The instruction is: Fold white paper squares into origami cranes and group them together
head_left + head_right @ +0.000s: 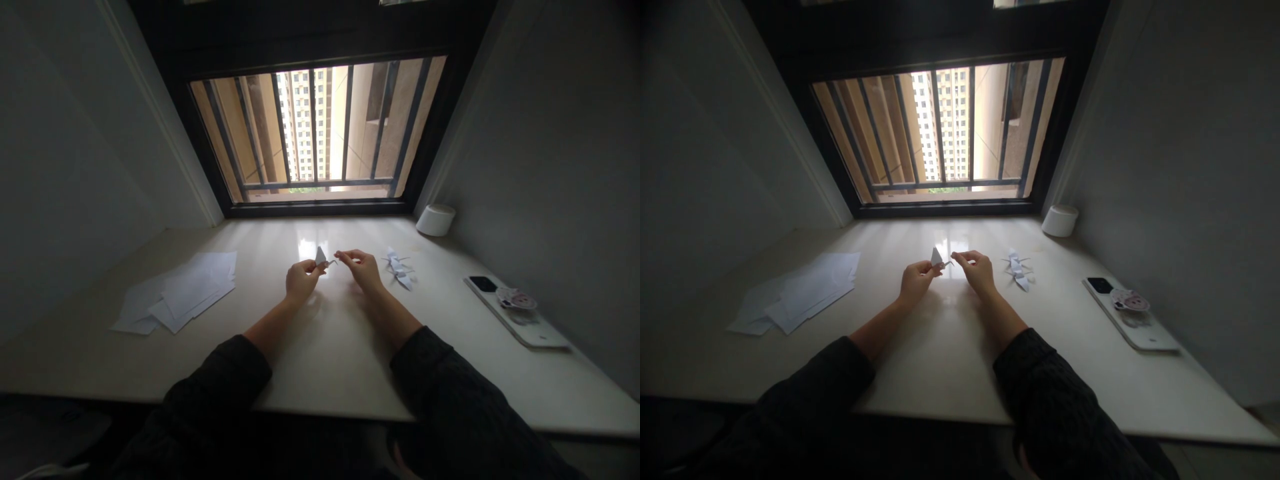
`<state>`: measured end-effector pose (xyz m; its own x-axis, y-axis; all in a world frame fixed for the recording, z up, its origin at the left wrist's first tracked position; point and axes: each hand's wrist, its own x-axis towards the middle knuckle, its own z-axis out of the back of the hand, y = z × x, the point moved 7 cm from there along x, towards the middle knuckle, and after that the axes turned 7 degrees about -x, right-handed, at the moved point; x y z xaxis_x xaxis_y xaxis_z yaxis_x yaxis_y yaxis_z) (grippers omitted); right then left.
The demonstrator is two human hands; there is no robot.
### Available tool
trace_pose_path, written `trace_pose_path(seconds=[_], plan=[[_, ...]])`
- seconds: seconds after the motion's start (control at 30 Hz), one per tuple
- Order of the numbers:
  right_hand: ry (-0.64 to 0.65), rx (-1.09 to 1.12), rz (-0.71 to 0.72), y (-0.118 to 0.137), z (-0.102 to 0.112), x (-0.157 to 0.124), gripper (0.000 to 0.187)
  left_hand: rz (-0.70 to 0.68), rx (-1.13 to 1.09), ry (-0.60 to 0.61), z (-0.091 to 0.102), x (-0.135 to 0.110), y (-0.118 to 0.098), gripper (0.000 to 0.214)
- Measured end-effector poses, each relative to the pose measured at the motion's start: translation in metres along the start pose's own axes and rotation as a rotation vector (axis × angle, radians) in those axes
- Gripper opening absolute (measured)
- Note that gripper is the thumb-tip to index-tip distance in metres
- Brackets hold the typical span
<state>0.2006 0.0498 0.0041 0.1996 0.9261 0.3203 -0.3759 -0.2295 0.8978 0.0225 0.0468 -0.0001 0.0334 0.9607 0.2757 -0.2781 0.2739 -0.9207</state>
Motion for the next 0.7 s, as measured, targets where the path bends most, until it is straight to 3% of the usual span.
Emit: trace_pose_path(seconds=[0.43,0.7], plan=[[0.067,-0.112,0.12,0.006,-0.003,0.002,0.031,-0.012,0.032,-0.014,0.001,-0.001,-0.003,0.032],[-0.054,-0.468,0.299,0.025,0.0,-0.008,0.028,-0.02,0.001,0.008,-0.003,-0.002,-0.004,0.034]])
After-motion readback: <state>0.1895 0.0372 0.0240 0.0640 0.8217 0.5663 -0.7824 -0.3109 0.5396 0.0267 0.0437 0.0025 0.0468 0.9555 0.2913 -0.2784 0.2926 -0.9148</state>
